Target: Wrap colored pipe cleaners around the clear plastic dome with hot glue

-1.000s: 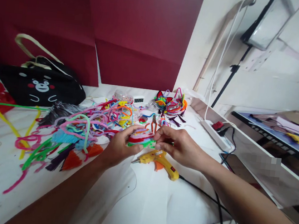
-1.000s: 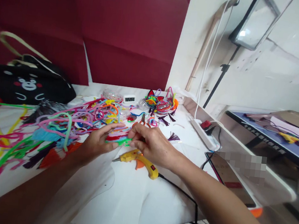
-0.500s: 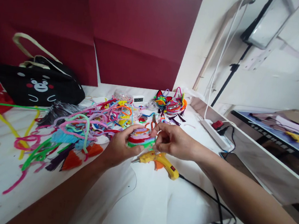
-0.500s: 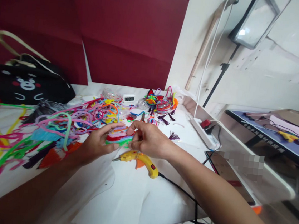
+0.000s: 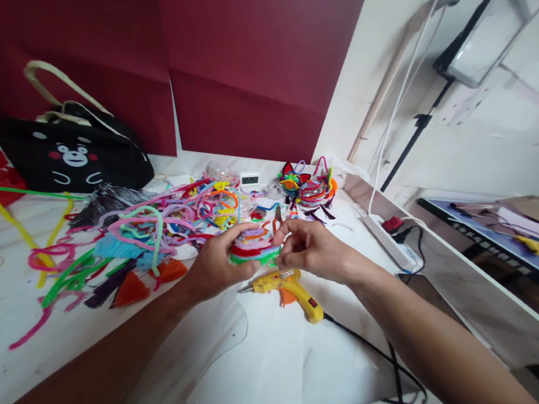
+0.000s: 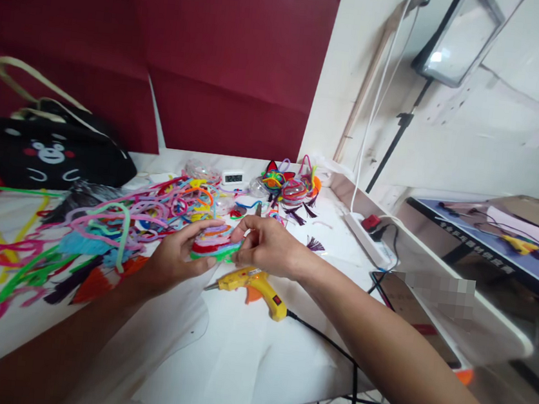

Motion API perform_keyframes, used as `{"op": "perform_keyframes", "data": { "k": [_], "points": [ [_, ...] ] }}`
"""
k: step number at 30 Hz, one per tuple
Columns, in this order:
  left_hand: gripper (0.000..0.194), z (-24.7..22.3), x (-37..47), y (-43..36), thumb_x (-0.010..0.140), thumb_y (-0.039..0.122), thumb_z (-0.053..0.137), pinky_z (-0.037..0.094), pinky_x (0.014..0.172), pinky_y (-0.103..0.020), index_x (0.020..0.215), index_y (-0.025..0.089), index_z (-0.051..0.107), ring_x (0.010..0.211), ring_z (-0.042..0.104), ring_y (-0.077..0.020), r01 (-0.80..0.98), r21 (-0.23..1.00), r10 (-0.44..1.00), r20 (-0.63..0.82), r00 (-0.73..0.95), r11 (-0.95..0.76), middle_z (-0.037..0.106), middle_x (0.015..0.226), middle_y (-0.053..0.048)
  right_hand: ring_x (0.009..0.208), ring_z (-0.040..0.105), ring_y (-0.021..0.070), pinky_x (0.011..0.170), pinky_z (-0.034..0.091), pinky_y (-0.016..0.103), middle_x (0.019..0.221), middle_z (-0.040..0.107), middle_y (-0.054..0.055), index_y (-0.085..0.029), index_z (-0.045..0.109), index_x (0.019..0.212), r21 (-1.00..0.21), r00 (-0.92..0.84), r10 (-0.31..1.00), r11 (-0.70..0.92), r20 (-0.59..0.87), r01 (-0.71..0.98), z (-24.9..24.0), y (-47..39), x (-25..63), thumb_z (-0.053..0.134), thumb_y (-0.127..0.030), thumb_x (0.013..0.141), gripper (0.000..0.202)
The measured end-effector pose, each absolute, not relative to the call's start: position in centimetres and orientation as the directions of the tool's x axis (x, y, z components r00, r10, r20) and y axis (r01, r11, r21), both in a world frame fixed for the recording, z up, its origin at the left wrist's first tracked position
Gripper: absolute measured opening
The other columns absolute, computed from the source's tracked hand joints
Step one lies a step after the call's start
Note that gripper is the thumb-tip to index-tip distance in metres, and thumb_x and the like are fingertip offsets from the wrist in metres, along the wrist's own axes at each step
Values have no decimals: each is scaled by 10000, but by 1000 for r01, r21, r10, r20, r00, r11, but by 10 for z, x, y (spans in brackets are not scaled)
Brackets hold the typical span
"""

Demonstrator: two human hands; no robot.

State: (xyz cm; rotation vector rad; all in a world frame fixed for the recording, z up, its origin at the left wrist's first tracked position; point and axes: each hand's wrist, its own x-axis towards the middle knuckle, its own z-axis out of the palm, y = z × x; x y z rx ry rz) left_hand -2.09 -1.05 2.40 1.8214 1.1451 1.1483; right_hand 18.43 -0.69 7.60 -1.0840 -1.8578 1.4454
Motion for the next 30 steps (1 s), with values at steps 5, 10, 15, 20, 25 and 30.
{"op": "perform_keyframes", "data": {
  "k": [5, 10, 15, 20, 25, 30],
  "points": [
    [627, 24, -20, -11, 625, 267, 694, 535, 907, -351, 1236, 161, 598, 1067, 655, -290, 349, 849, 917, 347, 196, -396, 699, 1171, -91, 461, 497, 75, 454, 324, 167, 519, 607, -72, -177, 535, 828, -967, -473, 878, 51, -75, 249, 77, -6, 179, 628, -46, 581, 295],
    [629, 22, -20, -11, 622, 260, 684, 525, 933, -356, 1237, 162, 591, 1093, 647, -287, 390, 812, 900, 388, 198, -435, 685, 1205, -97, 457, 503, 83, 450, 339, 171, 506, 617, -64, -177, 543, 823, -958, -423, 902, 36, -92, 285, 78, -6, 174, 595, -11, 578, 299],
    [639, 22, -20, -11, 633, 274, 664, 512, 961, -379, 1252, 140, 577, 1125, 633, -294, 417, 800, 903, 380, 202, -431, 663, 1245, -119, 412, 457, 67, 418, 300, 162, 471, 597, -80, -181, 527, 800, -955, -369, 924, 17, -97, 295, 79, -7, 170, 592, 10, 572, 305],
    [635, 24, -19, -11, 635, 308, 668, 504, 978, -406, 1236, 120, 589, 1133, 627, -315, 429, 789, 898, 392, 201, -440, 660, 1246, -135, 370, 402, 49, 381, 254, 150, 456, 596, -83, -189, 505, 787, -957, -327, 937, -25, -123, 288, 82, -6, 168, 601, 21, 562, 323],
    [621, 22, -20, -8, 650, 315, 684, 492, 994, -399, 1237, 138, 589, 1135, 628, -303, 421, 785, 890, 403, 210, -455, 660, 1251, -125, 347, 375, 43, 362, 252, 141, 447, 599, -81, -192, 487, 798, -962, -308, 939, -71, -154, 262, 82, -5, 167, 609, 22, 551, 349],
    [606, 20, -21, -7, 656, 333, 717, 513, 959, -377, 1229, 173, 602, 1106, 643, -288, 407, 786, 885, 410, 219, -465, 677, 1225, -102, 335, 364, 48, 335, 243, 143, 441, 601, -77, -199, 471, 810, -968, -308, 938, -90, -162, 236, 81, -6, 166, 600, 3, 544, 358]
  ]
}}
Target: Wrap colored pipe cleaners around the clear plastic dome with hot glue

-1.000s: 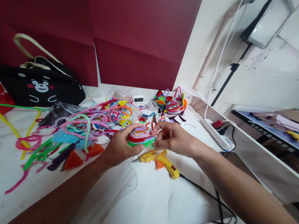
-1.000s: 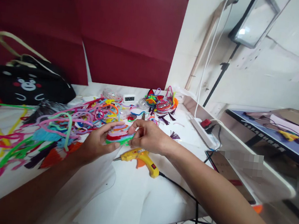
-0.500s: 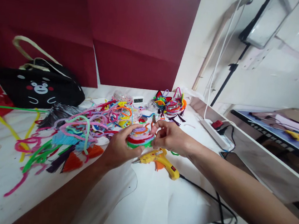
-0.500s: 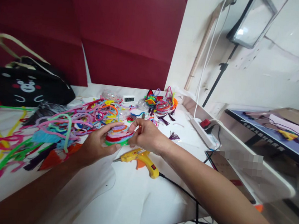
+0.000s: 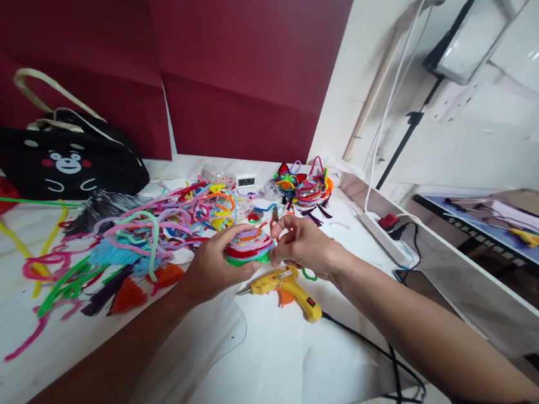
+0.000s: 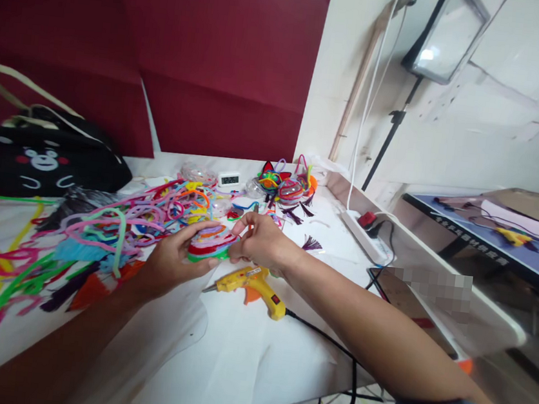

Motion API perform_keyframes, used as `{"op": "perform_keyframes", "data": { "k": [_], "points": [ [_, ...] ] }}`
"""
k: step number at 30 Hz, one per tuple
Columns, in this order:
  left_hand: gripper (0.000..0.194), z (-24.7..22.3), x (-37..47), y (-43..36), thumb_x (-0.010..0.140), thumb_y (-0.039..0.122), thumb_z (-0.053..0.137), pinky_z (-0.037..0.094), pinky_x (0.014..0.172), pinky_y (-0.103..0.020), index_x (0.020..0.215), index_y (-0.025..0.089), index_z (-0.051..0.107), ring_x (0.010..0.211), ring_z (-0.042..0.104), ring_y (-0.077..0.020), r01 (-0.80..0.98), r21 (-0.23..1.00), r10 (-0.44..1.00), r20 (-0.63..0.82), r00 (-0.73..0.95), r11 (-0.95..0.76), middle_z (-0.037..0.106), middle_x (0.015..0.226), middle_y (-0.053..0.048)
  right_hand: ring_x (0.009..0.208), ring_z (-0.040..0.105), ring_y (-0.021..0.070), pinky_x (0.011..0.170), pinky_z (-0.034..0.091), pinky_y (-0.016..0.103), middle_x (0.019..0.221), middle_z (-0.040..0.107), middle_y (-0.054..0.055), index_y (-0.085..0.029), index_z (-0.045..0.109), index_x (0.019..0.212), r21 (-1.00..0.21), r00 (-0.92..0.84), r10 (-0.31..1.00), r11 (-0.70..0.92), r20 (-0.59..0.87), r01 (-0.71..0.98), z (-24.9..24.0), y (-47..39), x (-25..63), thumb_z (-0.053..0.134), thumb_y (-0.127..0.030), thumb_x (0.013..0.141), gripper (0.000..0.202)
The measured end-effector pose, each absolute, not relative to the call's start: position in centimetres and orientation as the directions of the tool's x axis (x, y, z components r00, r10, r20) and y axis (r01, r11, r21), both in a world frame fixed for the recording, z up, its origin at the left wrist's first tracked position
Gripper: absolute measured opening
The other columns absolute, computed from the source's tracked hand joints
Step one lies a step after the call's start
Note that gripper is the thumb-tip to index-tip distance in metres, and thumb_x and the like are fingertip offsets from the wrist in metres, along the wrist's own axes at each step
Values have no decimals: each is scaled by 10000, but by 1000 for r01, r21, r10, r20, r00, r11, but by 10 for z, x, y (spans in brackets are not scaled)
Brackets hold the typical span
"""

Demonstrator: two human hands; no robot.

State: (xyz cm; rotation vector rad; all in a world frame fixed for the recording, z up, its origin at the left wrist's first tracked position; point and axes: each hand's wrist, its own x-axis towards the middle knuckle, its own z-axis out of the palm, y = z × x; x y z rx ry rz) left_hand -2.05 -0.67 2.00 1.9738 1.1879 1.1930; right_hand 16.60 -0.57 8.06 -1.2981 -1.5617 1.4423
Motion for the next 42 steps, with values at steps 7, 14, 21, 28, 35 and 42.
{"op": "perform_keyframes", "data": {
  "k": [7, 14, 21, 28, 35, 42],
  "points": [
    [600, 20, -19, -9, 639, 340, 731, 521, 938, -376, 1202, 171, 613, 1111, 637, -296, 470, 765, 896, 408, 176, -440, 686, 1203, -109, 323, 359, 55, 325, 234, 147, 429, 600, -69, -211, 442, 816, -974, -311, 934, -120, -176, 192, 77, -5, 164, 593, -28, 540, 363],
    [582, 21, -16, -11, 633, 298, 682, 510, 943, -357, 1201, 191, 615, 1053, 661, -273, 573, 723, 911, 396, 115, -386, 695, 1182, -70, 366, 405, 57, 357, 240, 153, 502, 627, -43, -203, 450, 798, -978, -329, 925, -148, -189, 146, 73, -5, 164, 685, -104, 562, 347],
    [602, 25, -18, -11, 624, 320, 653, 510, 937, -368, 1207, 170, 627, 1069, 654, -289, 571, 754, 937, 339, 85, -324, 704, 1172, -82, 646, 555, 112, 610, 430, 225, 734, 622, 3, -164, 623, 845, -733, -502, 797, 556, 336, 392, 58, -7, 180, 669, -145, 743, 114],
    [594, 22, -18, -10, 649, 332, 643, 498, 962, -376, 1220, 170, 619, 1104, 641, -281, 547, 772, 941, 321, 104, -324, 689, 1206, -85, 764, 581, 173, 686, 440, 265, 850, 639, 98, -146, 657, 898, -300, -645, 559, 827, 521, 475, 54, -10, 181, 486, -170, 924, 174],
    [583, 21, -18, -9, 645, 312, 656, 509, 950, -357, 1209, 171, 621, 1097, 646, -277, 542, 773, 938, 332, 96, -329, 694, 1200, -72, 616, 545, 119, 608, 393, 221, 719, 638, 26, -156, 641, 786, -508, -495, 745, 667, 448, 545, 52, -13, 173, 590, -122, 818, 70],
    [595, 20, -17, -10, 630, 303, 666, 523, 926, -349, 1210, 179, 624, 1059, 663, -275, 530, 788, 941, 331, 66, -314, 705, 1178, -65, 561, 495, 91, 569, 353, 205, 627, 604, -19, -154, 637, 719, -664, -376, 862, 504, 341, 553, 53, -18, 165, 583, -96, 762, 90]
  ]
}}
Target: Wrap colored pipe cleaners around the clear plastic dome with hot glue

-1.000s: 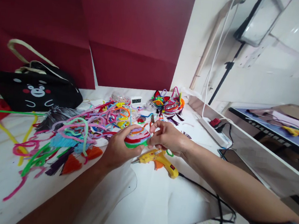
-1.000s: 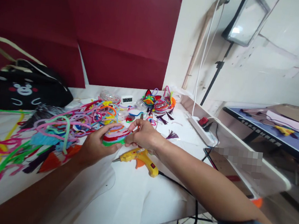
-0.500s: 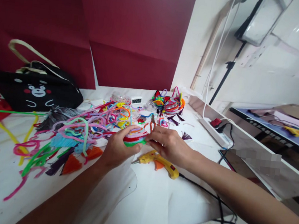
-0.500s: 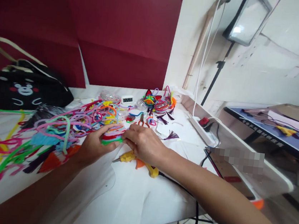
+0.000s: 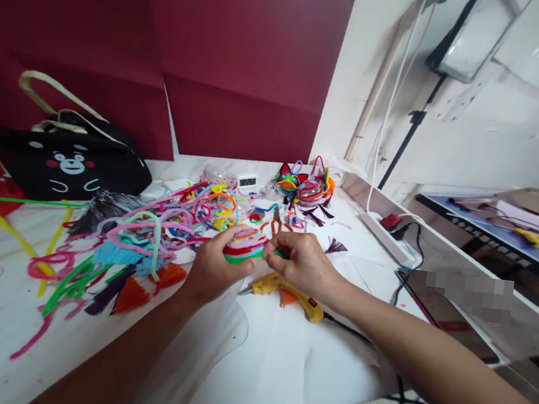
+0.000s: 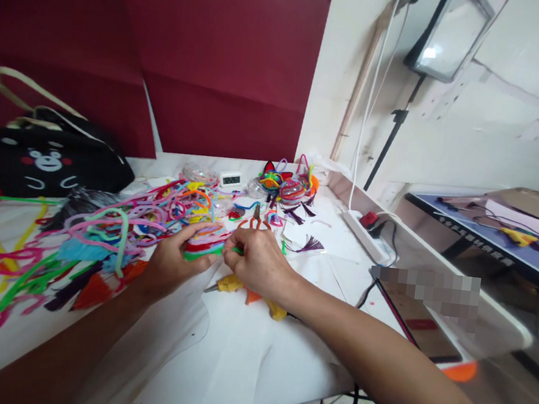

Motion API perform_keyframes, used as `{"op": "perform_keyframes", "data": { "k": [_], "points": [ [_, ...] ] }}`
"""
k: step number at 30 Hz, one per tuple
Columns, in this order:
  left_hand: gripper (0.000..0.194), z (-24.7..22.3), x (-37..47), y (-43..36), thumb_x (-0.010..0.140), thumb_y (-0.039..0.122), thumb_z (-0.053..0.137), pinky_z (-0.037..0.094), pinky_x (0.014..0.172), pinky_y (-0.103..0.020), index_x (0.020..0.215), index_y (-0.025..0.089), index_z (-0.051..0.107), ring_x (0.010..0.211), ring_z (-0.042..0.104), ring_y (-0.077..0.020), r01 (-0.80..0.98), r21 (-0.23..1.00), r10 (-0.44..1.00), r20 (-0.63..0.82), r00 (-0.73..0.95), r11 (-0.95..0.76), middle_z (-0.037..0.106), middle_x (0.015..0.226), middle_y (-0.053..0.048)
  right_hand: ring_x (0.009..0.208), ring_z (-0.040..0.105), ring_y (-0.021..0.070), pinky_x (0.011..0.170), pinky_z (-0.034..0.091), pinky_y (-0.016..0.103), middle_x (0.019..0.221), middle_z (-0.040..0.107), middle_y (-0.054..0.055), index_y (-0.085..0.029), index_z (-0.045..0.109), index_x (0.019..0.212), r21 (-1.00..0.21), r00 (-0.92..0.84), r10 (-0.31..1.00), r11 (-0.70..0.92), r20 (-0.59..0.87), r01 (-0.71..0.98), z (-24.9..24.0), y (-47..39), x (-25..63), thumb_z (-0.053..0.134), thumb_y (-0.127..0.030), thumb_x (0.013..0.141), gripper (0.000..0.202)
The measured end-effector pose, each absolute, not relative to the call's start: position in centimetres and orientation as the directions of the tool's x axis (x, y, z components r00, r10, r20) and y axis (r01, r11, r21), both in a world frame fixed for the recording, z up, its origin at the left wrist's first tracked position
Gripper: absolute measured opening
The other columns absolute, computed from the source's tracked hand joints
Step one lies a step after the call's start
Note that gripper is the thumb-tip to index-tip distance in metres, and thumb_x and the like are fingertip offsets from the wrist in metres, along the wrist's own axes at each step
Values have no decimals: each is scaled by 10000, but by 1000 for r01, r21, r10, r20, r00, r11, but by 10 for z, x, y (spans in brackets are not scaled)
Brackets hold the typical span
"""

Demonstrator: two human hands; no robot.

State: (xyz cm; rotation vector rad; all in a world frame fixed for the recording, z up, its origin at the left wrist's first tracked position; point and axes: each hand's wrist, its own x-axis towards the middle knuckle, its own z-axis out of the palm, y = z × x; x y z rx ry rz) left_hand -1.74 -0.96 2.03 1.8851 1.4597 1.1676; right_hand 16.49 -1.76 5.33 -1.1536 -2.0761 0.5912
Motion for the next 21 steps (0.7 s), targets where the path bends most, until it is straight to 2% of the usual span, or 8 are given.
{"op": "perform_keyframes", "data": {
  "k": [6, 10, 16, 21],
  "points": [
    [547, 17, -21, -6, 661, 308, 671, 525, 921, -363, 1192, 183, 629, 1063, 661, -278, 453, 837, 948, 312, 65, -307, 705, 1171, -73, 578, 488, 94, 557, 358, 210, 654, 617, -15, -151, 658, 742, -782, -329, 899, 420, 289, 460, 46, -12, 167, 603, -178, 760, 65],
    [507, 16, -22, -4, 666, 315, 688, 530, 911, -349, 1156, 191, 645, 1058, 664, -277, 406, 859, 947, 318, 52, -311, 731, 1089, -58, 560, 496, 86, 527, 366, 198, 634, 597, -26, -154, 631, 708, -857, -304, 916, 366, 262, 362, 42, -8, 169, 619, -218, 740, 72],
    [523, 18, -19, -5, 637, 297, 697, 538, 884, -354, 1145, 183, 649, 1051, 659, -287, 318, 908, 961, 273, 49, -274, 729, 1080, -65, 513, 475, 79, 487, 359, 192, 570, 556, -35, -156, 605, 663, -913, -273, 937, 294, 218, 281, 36, -3, 168, 660, -235, 691, 99],
    [556, 18, -20, -5, 643, 311, 701, 523, 896, -354, 1173, 157, 634, 1058, 644, -286, 215, 946, 970, 234, 74, -244, 710, 1100, -83, 435, 460, 66, 427, 347, 188, 536, 574, -38, -146, 623, 680, -977, -250, 963, 140, 97, 159, 40, -2, 168, 704, -208, 627, 115]
  ]
}}
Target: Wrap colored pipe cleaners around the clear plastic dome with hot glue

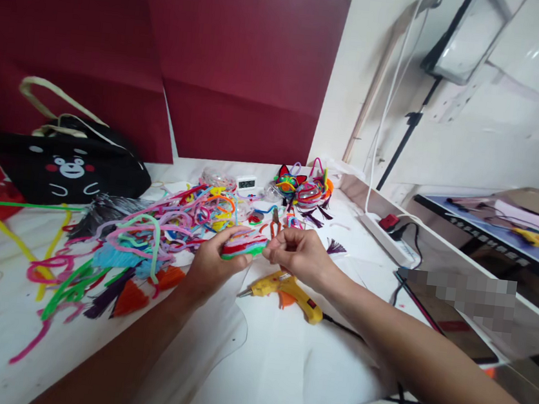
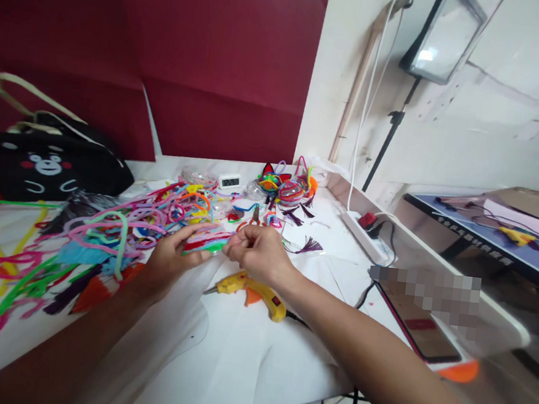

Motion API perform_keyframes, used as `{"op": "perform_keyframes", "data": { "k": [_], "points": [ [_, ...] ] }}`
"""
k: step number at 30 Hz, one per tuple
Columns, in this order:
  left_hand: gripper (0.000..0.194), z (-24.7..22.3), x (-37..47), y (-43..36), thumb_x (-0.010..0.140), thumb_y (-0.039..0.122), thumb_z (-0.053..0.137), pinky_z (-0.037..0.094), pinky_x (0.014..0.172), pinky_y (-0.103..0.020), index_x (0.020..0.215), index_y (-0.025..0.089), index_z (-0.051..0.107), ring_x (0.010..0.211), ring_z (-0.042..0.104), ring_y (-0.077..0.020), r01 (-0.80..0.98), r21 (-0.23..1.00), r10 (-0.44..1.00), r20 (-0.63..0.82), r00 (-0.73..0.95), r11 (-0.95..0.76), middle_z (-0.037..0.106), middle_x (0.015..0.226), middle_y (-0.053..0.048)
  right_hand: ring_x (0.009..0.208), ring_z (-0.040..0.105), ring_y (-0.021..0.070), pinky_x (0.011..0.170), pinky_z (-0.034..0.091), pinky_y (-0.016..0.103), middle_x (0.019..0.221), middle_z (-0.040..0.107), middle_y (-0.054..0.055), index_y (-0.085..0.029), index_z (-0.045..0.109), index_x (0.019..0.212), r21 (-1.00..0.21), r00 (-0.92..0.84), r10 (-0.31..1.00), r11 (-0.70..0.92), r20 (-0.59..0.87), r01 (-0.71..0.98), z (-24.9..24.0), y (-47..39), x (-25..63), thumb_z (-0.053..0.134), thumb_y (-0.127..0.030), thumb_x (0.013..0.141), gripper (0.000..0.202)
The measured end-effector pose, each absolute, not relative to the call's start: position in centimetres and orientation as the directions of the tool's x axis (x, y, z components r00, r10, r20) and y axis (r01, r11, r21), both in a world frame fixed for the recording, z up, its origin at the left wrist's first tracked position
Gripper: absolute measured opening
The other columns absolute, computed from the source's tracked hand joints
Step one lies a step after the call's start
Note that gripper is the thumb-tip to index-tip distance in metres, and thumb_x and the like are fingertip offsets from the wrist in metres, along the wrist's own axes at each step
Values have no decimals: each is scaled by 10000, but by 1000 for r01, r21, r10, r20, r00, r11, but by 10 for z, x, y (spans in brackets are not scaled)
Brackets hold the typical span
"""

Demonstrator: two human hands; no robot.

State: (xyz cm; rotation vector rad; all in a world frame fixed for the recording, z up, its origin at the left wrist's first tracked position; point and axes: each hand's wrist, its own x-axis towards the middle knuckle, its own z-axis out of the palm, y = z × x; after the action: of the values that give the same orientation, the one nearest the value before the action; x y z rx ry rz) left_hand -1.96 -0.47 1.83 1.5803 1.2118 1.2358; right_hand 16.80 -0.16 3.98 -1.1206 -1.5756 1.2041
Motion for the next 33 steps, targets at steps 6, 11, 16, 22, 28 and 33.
{"op": "perform_keyframes", "data": {
  "k": [6, 11, 16, 22, 28, 33],
  "points": [
    [578, 17, -20, -5, 629, 314, 733, 537, 855, -357, 1178, 163, 635, 1008, 661, -287, 115, 970, 973, 201, 115, -214, 724, 1062, -74, 359, 421, 52, 356, 306, 178, 467, 565, -51, -149, 590, 623, -998, -243, 970, 32, 17, 59, 46, -3, 170, 756, -204, 569, 183],
    [608, 14, -20, -3, 632, 319, 745, 517, 919, -386, 1201, 149, 616, 1065, 647, -302, 15, 984, 973, 175, 151, -180, 708, 1132, -101, 365, 427, 50, 353, 315, 169, 463, 568, -56, -142, 592, 638, -999, -261, 965, -28, -34, 28, 47, -3, 172, 784, -231, 548, 230],
    [639, 15, -19, -6, 618, 322, 761, 524, 927, -443, 1211, 145, 603, 1130, 612, -344, -134, 987, 981, 108, 163, -86, 678, 1195, -128, 361, 404, 41, 346, 271, 167, 479, 597, -43, -137, 611, 644, -999, -257, 965, -50, -50, 7, 51, -3, 175, 770, -205, 526, 208],
    [526, 15, -16, -9, 637, 281, 740, 547, 898, -460, 1140, 168, 640, 1081, 639, -334, -262, 964, 972, 91, 215, -32, 715, 1100, -107, 372, 372, 26, 359, 246, 165, 483, 606, -37, -135, 615, 616, -999, -303, 952, -45, -42, -3, 55, -2, 180, 817, -210, 502, 244],
    [477, 11, -16, -7, 633, 243, 732, 555, 889, -481, 1101, 195, 655, 1025, 677, -320, -346, 938, 968, 89, 233, -3, 739, 1055, -89, 363, 373, 27, 347, 217, 165, 507, 624, -35, -138, 608, 637, -996, -429, 902, -72, -42, -55, 54, 2, 187, 845, -251, 517, 289],
    [465, 13, -13, -9, 591, 240, 747, 558, 886, -486, 1046, 168, 679, 1070, 653, -352, -350, 937, 967, 75, 243, 15, 737, 1055, -98, 347, 385, 26, 348, 214, 164, 524, 643, -33, -135, 599, 659, -992, -512, 859, -67, -2, -107, 52, 3, 195, 826, -237, 552, 271]
  ]
}}
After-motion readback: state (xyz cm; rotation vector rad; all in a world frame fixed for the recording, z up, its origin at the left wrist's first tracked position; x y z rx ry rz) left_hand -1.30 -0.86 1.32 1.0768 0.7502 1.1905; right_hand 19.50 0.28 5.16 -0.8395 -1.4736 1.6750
